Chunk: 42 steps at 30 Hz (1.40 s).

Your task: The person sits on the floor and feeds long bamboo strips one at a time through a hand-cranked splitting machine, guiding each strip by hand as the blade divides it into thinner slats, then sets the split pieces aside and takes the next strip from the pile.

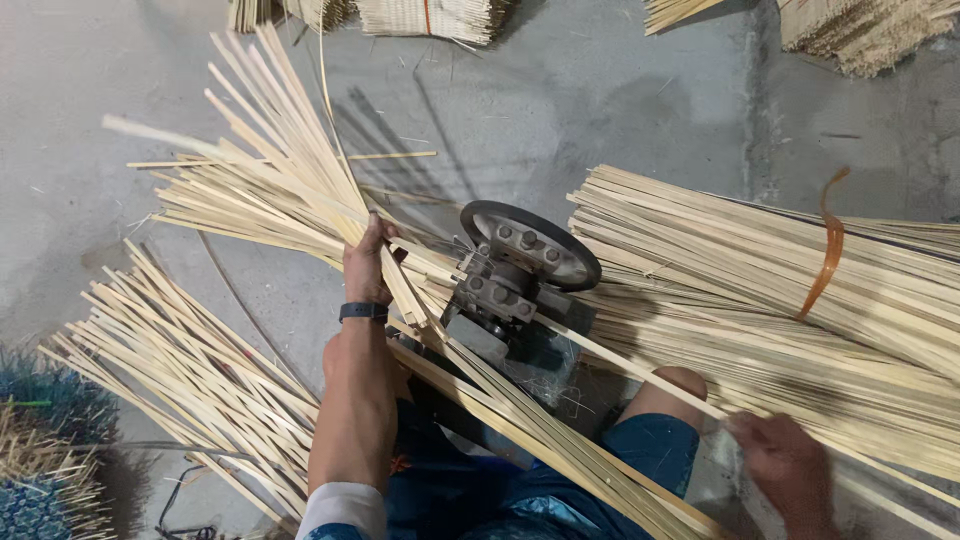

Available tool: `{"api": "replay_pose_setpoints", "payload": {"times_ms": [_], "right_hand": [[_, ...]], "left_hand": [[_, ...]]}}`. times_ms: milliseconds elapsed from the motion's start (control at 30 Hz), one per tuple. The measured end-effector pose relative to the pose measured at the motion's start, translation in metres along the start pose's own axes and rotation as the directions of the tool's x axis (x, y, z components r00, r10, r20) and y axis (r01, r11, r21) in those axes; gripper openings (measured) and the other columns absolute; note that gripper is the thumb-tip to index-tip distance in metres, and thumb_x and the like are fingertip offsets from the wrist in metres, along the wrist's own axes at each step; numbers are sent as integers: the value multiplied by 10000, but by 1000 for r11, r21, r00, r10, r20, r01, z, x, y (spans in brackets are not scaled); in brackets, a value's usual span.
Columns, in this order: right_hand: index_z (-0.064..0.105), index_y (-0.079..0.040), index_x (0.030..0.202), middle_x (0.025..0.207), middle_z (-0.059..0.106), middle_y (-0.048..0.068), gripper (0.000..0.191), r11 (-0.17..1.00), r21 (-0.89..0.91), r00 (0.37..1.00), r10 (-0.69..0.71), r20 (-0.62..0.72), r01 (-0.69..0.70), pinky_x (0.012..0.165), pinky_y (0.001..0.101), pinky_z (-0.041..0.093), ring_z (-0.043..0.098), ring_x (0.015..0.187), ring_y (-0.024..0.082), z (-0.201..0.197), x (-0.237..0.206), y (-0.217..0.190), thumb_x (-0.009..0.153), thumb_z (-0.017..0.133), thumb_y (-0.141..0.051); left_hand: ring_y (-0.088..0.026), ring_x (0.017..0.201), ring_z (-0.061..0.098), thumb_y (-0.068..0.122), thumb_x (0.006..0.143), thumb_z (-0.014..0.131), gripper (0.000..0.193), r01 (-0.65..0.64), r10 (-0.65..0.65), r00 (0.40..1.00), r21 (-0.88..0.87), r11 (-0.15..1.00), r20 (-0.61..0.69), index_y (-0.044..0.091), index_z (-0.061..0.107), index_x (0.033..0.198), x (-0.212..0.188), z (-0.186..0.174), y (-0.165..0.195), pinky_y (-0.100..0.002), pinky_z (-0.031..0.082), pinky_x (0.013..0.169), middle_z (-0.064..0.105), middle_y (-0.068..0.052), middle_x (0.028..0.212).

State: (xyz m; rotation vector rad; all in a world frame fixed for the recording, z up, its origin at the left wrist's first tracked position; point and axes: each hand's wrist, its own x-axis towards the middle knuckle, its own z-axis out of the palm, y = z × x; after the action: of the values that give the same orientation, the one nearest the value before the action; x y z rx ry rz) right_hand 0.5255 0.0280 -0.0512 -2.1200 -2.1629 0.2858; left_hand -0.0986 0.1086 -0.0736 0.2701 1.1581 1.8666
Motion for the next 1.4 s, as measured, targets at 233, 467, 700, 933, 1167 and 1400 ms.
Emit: {"api": "replay_pose_setpoints", "payload": {"times_ms": [233,467,700,933,1167,1400], "right_hand": [[757,-101,1042,1097,727,83,267,849,5,806,-499,-319,528,938,494,522,656,1014,253,-1,9,-128,800,739,-214],[758,-80,1121,1067,723,92,336,850,498,857,-378,350,171,868,396,593,711,995,249,27,-19,-176,874,733,-306],[697,-67,1241,1088,707,131,394,894,447,760,-277,588,-19,822,384,603,735,960,286,55,-35,-181,922,682,-298],[678,-18,1210,1102,708,150,375,877,480,787,-277,551,-27,814,396,592,735,974,296,70,-38,-176,932,675,-270],[680,-33,1212,1118,724,168,346,876,482,804,-304,511,24,870,398,575,723,1022,327,80,-40,-173,941,647,-247],[664,-49,1222,1130,723,193,346,878,471,820,-328,470,82,899,417,562,709,1064,360,81,-40,-173,934,644,-240]], "left_hand": [[-144,630,526,166,992,708,199,37,-20,998,-271,962,64,61,539,995,5,-13,-1,-269,454,502,551,-43,787],[-128,648,563,95,910,772,317,2,-1,998,-25,1000,55,-22,595,1145,-4,-9,-9,-253,460,496,675,-83,938],[-147,598,580,78,870,794,297,39,-45,996,85,996,71,-79,682,1096,-3,1,-17,-267,463,469,718,-108,864],[-169,590,587,52,902,784,272,36,-45,994,97,995,97,-97,636,1075,-6,10,-11,-295,470,458,660,-139,826],[-141,612,587,64,842,744,321,33,-32,995,-3,999,90,63,570,1111,0,11,-5,-286,488,472,716,-107,840],[-166,671,634,238,987,717,219,-80,79,996,-18,997,-48,29,651,986,15,-34,32,-313,550,577,656,-69,810]]}}
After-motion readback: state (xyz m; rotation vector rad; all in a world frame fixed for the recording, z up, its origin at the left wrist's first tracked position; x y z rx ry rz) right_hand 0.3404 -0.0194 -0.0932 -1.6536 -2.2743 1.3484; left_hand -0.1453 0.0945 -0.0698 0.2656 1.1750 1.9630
